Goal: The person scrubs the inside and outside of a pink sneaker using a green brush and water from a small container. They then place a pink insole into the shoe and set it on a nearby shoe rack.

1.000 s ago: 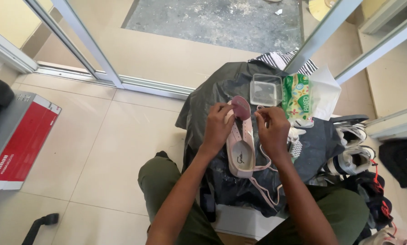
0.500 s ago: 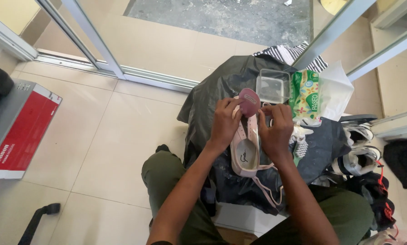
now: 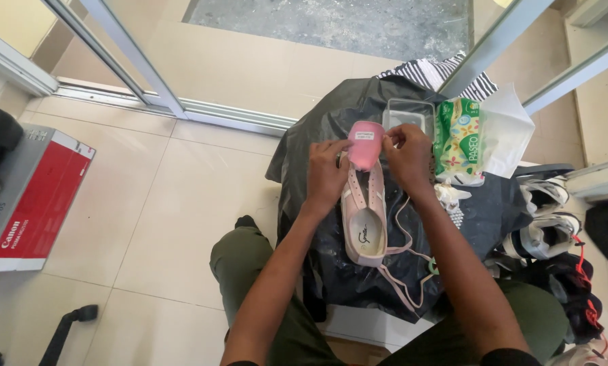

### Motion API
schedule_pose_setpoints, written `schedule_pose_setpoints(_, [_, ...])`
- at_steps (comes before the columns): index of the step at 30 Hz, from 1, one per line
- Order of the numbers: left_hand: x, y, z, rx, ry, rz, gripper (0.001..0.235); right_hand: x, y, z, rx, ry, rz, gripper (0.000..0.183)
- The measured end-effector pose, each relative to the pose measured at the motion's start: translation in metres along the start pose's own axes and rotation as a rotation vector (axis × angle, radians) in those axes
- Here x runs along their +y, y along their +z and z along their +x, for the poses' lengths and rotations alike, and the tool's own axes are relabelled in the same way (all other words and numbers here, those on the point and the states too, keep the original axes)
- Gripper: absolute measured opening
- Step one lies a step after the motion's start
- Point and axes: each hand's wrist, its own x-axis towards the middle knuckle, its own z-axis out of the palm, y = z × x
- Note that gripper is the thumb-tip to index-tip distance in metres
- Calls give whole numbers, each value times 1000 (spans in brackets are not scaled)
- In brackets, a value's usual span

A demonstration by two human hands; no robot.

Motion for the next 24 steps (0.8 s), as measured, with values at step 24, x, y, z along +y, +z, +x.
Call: schedule_pose_setpoints(24, [20, -17, -5, -192, 448, 463, 11, -19, -29, -40, -275, -911, -469, 13])
